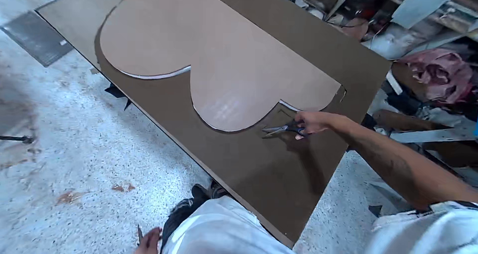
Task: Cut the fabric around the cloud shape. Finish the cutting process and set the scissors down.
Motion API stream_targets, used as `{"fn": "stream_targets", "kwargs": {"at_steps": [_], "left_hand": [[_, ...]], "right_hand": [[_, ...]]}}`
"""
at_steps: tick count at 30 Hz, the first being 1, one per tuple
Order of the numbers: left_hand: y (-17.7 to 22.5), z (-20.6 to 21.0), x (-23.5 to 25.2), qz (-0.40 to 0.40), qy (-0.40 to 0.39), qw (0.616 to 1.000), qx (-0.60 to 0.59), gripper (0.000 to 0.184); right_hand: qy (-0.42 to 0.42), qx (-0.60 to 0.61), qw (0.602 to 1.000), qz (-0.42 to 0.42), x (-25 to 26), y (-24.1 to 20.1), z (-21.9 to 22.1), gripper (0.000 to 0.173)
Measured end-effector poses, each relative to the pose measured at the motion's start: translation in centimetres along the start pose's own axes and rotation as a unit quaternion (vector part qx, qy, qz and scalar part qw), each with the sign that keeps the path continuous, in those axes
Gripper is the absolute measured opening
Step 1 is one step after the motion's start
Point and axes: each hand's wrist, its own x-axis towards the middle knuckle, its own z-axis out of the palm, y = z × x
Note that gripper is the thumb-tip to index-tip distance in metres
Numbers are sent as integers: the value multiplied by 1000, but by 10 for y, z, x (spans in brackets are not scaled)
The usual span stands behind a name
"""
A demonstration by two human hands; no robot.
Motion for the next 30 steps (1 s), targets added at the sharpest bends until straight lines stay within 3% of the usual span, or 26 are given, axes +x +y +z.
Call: {"fn": "stream_targets", "kwargs": {"at_steps": [2, 6, 8, 11, 14, 16, 23, 30], "left_hand": [[48, 7, 21, 30, -23, 998, 45, 41], [160, 50, 37, 168, -67, 979, 93, 37], [200, 79, 42, 249, -127, 948, 151, 40], [237, 119, 49, 353, -222, 864, 281, 52], [250, 144, 51, 363, -322, 787, 381, 67], [246, 151, 52, 358, -357, 764, 400, 70], [242, 144, 55, 349, -393, 752, 397, 73], [257, 146, 57, 323, -425, 731, 425, 74]], "right_hand": [[-24, -2, 1000, -11, 5, 2, -5, 59], [-22, 2, 998, -56, 27, 10, -3, 59], [-22, 18, 997, -69, 38, 10, -4, 60], [-56, 53, 994, -72, 49, 5, -10, 61], [-120, 64, 988, -71, 56, -8, -23, 58], [-143, 50, 985, -76, 64, -17, -32, 56], [-172, 71, 973, -134, 92, -28, -28, 45], [-155, 115, 973, -127, 92, -29, -14, 41]]}}
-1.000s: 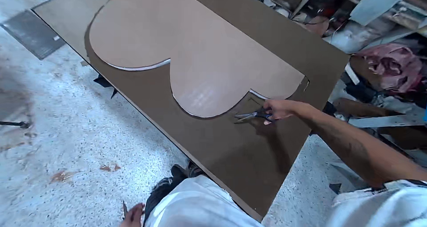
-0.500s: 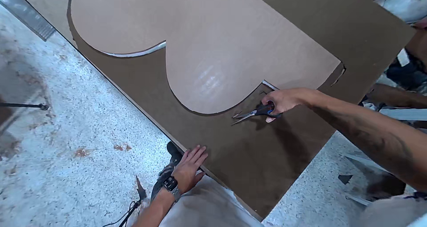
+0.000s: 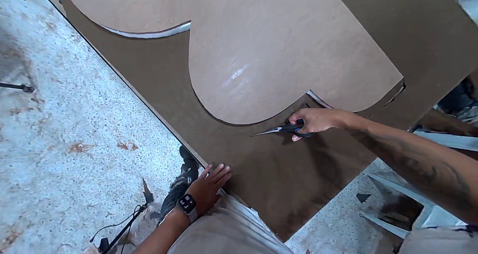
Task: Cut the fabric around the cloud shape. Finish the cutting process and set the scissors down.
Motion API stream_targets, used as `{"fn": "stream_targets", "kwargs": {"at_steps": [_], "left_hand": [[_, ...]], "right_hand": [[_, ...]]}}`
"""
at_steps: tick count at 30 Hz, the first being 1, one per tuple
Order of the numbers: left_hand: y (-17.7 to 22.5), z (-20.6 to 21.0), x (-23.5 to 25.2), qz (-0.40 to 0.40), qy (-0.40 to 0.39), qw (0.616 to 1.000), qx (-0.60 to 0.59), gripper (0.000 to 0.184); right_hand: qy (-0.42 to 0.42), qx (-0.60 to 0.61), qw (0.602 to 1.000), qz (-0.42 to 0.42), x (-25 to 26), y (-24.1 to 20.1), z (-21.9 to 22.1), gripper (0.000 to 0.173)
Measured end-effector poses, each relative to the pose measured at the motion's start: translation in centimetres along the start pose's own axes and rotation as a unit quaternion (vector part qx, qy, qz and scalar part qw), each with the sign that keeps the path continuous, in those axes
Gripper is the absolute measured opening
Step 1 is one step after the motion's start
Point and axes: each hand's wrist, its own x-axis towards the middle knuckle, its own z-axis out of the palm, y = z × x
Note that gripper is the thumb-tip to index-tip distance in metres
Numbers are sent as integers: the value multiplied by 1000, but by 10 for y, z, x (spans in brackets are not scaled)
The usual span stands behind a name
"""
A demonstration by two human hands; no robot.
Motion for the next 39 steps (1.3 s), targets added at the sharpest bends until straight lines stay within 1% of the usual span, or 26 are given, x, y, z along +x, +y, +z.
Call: {"fn": "stream_targets", "kwargs": {"at_steps": [2, 5, 9, 12, 14, 17, 19, 22, 24, 32, 36, 39], "left_hand": [[2, -3, 1, -11, -21, 1000, -2, 80], [4, -5, 2, -26, -56, 998, 2, 88], [3, -4, 4, -29, -65, 997, -6, 90], [1, -1, 2, -26, -64, 998, -11, 91], [1, 0, 3, -22, -61, 998, -12, 92], [2, 1, 4, -19, -60, 998, -19, 91], [2, 1, 3, -23, -62, 997, -27, 90], [4, -4, 3, -30, -79, 996, -25, 87], [5, -4, 4, -31, -80, 996, -26, 87], [2, 1, 5, -27, -57, 997, -39, 88], [0, 0, 4, -29, -67, 997, -31, 87], [-1, 2, 3, -21, -59, 998, -31, 84]], "right_hand": [[-2, 10, 1000, -7, 2, 1, 2, 40], [-12, -30, 999, 8, 6, -11, 5, 44], [6, -10, 1000, -3, 7, -12, 4, 39], [-1, -14, 1000, -4, 10, -18, 6, 43], [-8, -15, 1000, -8, 12, -26, 12, 46], [-16, 30, 999, -11, 15, -25, 19, 40], [-23, 45, 999, -17, 18, -25, 22, 39], [-16, 41, 999, -26, 24, -36, 28, 43], [-8, 36, 999, -24, 26, -43, 28, 42], [13, 3, 1000, -27, 33, -64, 27, 41], [18, 34, 998, -47, 36, -61, 35, 37], [26, 40, 998, -43, 39, -71, 43, 42]]}}
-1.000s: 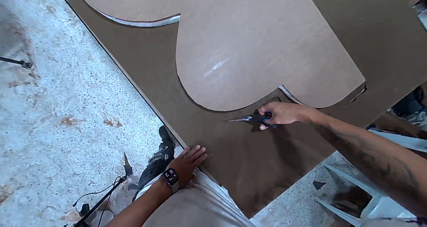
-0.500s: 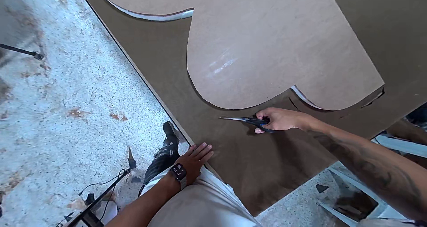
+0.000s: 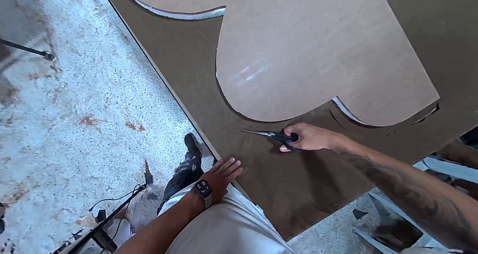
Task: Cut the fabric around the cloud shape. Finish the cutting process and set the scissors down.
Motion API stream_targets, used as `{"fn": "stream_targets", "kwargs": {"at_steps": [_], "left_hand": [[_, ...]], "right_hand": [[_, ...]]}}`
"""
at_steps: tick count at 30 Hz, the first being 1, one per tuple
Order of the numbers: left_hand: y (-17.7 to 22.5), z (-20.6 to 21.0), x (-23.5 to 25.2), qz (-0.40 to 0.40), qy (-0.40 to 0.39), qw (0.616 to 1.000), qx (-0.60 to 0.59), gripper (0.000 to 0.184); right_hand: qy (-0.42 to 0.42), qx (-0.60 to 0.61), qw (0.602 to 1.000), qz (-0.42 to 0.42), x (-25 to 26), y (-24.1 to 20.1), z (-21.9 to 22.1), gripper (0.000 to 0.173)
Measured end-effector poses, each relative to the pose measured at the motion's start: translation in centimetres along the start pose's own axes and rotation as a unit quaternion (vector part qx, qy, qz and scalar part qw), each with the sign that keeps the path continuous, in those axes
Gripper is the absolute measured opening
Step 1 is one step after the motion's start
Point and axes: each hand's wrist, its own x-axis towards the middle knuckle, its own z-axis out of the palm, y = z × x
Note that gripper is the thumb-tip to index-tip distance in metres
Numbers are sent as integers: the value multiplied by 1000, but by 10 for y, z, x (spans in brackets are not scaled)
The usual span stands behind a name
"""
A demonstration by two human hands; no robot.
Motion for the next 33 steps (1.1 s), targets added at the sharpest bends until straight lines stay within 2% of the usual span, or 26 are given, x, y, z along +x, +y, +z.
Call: {"fn": "stream_targets", "kwargs": {"at_steps": [4, 17, 22, 27, 30, 33], "left_hand": [[-1, 0, -1, 2, 0, 1000, -3, 85], [-6, 8, 2, 12, 15, 1000, 3, 88], [-6, 3, 2, 12, 14, 1000, -15, 90], [-8, -1, 2, 13, 3, 1000, -2, 91], [-9, -1, 3, 16, 13, 1000, 14, 90], [-12, 0, 4, 22, 17, 999, 29, 93]], "right_hand": [[1, 44, 999, 26, 5, -10, 12, 44], [25, 22, 999, 20, 20, -39, 18, 48], [38, 88, 995, 18, 24, -44, 31, 41], [66, 90, 993, 36, 34, -64, 39, 45], [72, 133, 988, 36, 33, -68, 45, 41], [85, 154, 984, 39, 35, -73, 53, 44]]}}
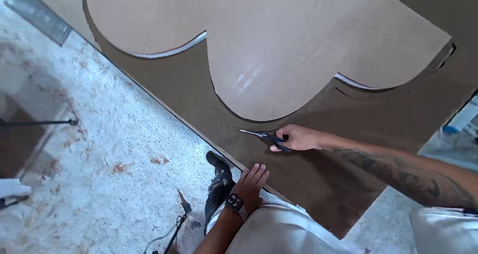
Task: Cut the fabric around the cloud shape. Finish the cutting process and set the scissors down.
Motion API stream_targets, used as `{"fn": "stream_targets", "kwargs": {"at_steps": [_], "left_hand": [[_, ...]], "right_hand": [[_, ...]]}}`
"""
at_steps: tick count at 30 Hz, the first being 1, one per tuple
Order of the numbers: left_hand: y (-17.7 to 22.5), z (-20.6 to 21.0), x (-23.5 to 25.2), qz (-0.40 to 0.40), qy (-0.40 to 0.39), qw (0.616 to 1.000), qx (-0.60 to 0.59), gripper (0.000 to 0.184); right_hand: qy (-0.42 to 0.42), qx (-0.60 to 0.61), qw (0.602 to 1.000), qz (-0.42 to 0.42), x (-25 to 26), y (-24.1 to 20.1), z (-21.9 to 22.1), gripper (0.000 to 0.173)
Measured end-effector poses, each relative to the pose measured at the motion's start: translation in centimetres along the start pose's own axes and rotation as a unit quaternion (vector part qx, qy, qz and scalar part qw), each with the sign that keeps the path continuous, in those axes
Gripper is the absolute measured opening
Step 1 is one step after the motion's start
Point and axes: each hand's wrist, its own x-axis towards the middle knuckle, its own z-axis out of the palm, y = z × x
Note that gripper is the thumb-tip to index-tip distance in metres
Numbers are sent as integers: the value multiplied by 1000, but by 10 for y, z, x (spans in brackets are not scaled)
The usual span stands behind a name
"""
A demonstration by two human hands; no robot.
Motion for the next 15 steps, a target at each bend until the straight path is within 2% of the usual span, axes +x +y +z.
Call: {"fn": "stream_targets", "kwargs": {"at_steps": [3, 7, 12, 15], "left_hand": [[-2, 6, 2, 9, 18, 1000, 18, 96], [-3, 8, -1, 13, 26, 999, 42, 96], [-2, 8, 1, 19, 14, 998, 50, 98], [-3, 12, 0, 26, 24, 998, 55, 98]], "right_hand": [[20, 10, 1000, 10, 5, -13, 9, 49], [41, 24, 999, 6, 9, -17, 17, 45], [53, 30, 998, 27, 14, -42, 22, 49], [59, 64, 996, 35, 17, -57, 31, 45]]}}
